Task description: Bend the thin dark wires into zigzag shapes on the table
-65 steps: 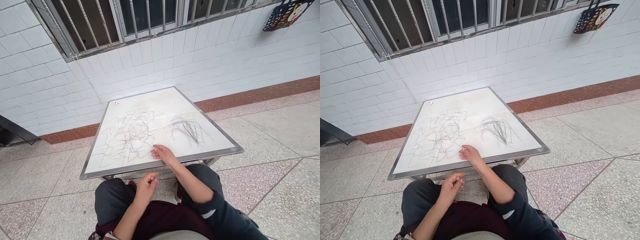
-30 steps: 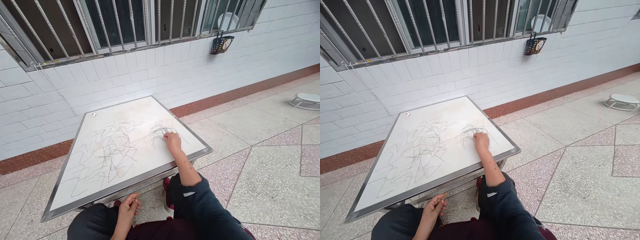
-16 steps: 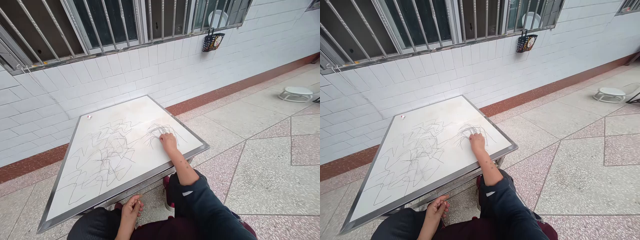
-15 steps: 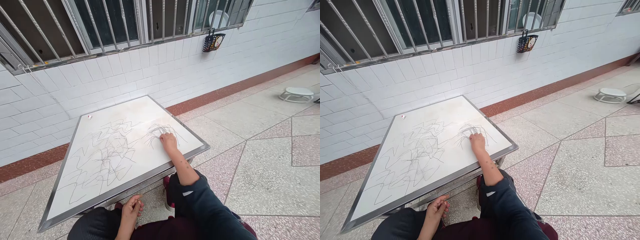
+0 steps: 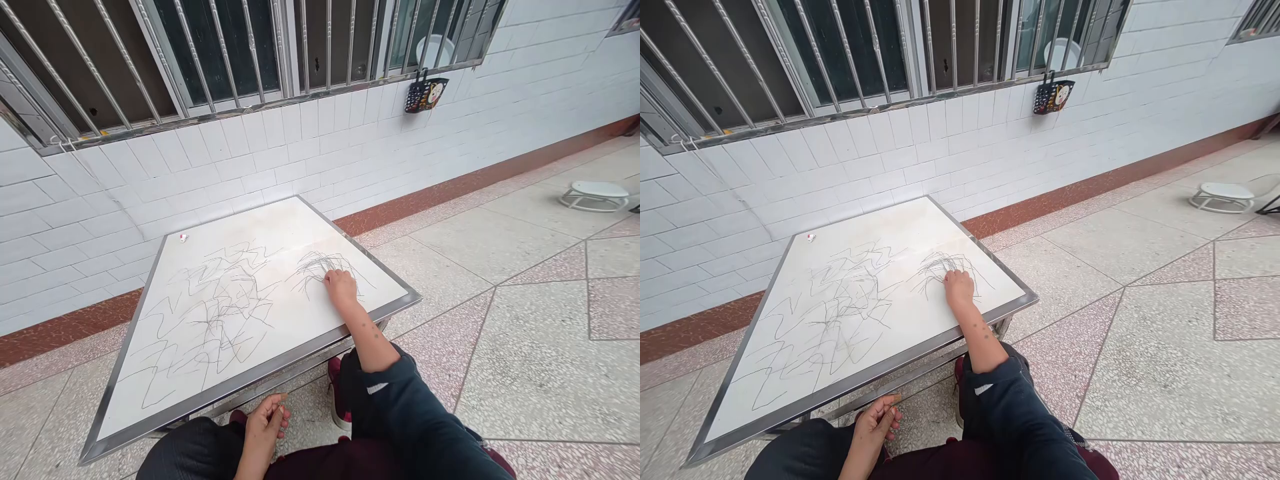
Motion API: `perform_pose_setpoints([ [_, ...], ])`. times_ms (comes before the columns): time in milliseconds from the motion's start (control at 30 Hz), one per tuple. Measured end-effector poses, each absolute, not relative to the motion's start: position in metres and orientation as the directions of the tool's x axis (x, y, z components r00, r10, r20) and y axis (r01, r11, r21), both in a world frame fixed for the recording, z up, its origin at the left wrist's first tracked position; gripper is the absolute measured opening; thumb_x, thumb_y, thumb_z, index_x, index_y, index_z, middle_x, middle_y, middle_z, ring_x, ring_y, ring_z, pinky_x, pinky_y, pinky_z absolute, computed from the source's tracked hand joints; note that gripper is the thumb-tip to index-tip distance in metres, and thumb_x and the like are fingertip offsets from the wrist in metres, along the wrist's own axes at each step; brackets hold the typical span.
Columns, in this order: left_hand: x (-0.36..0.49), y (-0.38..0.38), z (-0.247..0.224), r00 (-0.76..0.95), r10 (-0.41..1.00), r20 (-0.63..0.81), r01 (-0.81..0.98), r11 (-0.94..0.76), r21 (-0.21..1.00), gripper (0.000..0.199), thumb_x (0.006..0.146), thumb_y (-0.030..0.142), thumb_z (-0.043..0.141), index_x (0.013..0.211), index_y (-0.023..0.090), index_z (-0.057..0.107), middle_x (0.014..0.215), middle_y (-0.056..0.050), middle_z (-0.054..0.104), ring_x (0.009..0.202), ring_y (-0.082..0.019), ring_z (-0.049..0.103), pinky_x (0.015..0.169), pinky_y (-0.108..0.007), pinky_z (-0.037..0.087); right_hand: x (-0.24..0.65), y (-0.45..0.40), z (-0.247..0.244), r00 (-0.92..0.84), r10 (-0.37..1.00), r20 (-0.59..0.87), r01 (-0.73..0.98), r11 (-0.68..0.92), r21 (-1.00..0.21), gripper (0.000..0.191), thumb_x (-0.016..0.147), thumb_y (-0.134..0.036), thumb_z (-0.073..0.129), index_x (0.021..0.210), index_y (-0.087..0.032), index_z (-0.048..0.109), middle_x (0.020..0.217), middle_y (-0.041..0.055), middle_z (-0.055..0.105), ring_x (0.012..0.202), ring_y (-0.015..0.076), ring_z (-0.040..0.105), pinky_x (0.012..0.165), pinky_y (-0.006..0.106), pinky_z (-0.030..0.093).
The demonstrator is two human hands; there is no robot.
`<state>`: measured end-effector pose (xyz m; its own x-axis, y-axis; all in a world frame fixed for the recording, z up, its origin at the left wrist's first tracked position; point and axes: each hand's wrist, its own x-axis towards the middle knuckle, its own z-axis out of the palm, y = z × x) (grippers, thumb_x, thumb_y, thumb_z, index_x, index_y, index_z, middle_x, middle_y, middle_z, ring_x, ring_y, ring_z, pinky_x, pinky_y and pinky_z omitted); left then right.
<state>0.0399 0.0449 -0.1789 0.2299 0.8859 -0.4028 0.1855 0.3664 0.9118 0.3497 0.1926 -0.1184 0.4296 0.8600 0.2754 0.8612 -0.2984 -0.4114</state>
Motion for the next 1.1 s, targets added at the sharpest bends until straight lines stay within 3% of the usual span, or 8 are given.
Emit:
perform_pose_setpoints([
  [367,0.042,0.045,-0.174,0.225,0.882,-0.415,0.192,0.377,0.906,0.053,0.056,0.057,0.069,0.092,0.018,0.065,0.066,-0.002,0.062,0.059,-0.016,0.055,0.051,-0.025,0.039,0.349,0.190,-0.112,0.510,0.802,0.312,0.772,-0.266,-0.577,0.017,0.087,-0.018,0.043,0.087,-0.014,0.060,0.089,0.0136,0.060,0.089,0.0247,0.048,0.073,0.034,0.034],
  [533,0.041,0.045,-0.179,0.217,0.887,-0.407,0.176,0.374,0.910,0.053,0.056,0.057,0.071,0.091,0.017,0.065,0.066,-0.002,0.063,0.058,-0.015,0.055,0.050,-0.024,0.039,0.347,0.185,-0.093,0.492,0.802,0.339,0.676,-0.107,-0.729,0.018,0.088,-0.024,0.041,0.091,-0.016,0.056,0.087,0.0103,0.060,0.087,0.0231,0.049,0.072,0.032,0.036],
  [667,0.044,0.042,-0.174,0.203,0.900,-0.385,0.149,0.360,0.921,0.053,0.056,0.057,0.072,0.090,0.016,0.066,0.066,-0.002,0.064,0.057,-0.015,0.056,0.049,-0.024,0.041,0.334,0.174,-0.075,0.414,0.844,0.341,0.544,0.071,-0.836,0.021,0.088,-0.034,0.040,0.090,-0.019,0.055,0.085,0.0044,0.061,0.075,0.0171,0.052,0.066,0.028,0.039],
  [767,0.047,0.038,-0.151,0.250,0.913,-0.323,0.125,0.300,0.946,0.048,0.065,0.055,0.068,0.092,0.015,0.068,0.070,-0.005,0.066,0.061,-0.016,0.058,0.051,-0.025,0.044,0.304,0.153,-0.068,0.312,0.907,0.285,0.372,0.159,-0.914,0.024,0.086,-0.041,0.042,0.083,-0.020,0.055,0.074,0.0007,0.060,0.059,0.0122,0.047,0.055,0.024,0.037],
  [833,0.050,0.035,-0.128,0.277,0.923,-0.268,0.096,0.251,0.963,0.044,0.072,0.051,0.065,0.096,0.015,0.069,0.077,-0.007,0.068,0.066,-0.017,0.059,0.055,-0.026,0.047,0.276,0.131,-0.066,0.155,0.981,0.115,-0.095,0.131,-0.987,0.026,0.081,-0.045,0.053,0.078,-0.019,0.054,0.070,0.0000,0.056,0.052,0.0094,0.039,0.048,0.023,0.031],
  [900,0.052,0.032,-0.103,0.239,0.948,-0.210,0.052,0.203,0.978,0.041,0.076,0.046,0.063,0.102,0.015,0.068,0.085,-0.008,0.069,0.072,-0.017,0.060,0.059,-0.027,0.049,0.246,0.106,-0.064,-0.054,0.999,-0.006,-0.388,-0.026,-0.921,0.029,0.075,-0.046,0.062,0.073,-0.018,0.053,0.066,-0.0010,0.051,0.051,0.0077,0.035,0.045,0.021,0.025],
  [1000,0.053,0.030,-0.074,0.130,0.987,-0.093,-0.068,0.103,0.992,0.041,0.084,0.041,0.057,0.118,0.019,0.061,0.111,-0.010,0.065,0.097,-0.021,0.060,0.078,-0.030,0.050,0.210,0.073,-0.058,-0.348,0.935,-0.072,-0.480,-0.244,-0.843,0.030,0.072,-0.044,0.069,0.073,-0.017,0.055,0.063,-0.0027,0.049,0.052,0.0067,0.034,0.047,0.020,0.023],
  [1100,0.050,0.028,-0.061,-0.024,1.000,-0.014,-0.153,0.010,0.988,0.043,0.084,0.037,0.059,0.124,0.023,0.056,0.121,-0.008,0.061,0.106,-0.021,0.056,0.089,-0.032,0.045,0.191,0.054,-0.055,-0.444,0.894,-0.054,-0.434,-0.268,-0.860,0.029,0.074,-0.042,0.069,0.076,-0.016,0.058,0.063,-0.0029,0.050,0.053,0.0063,0.034,0.049,0.021,0.023],
])
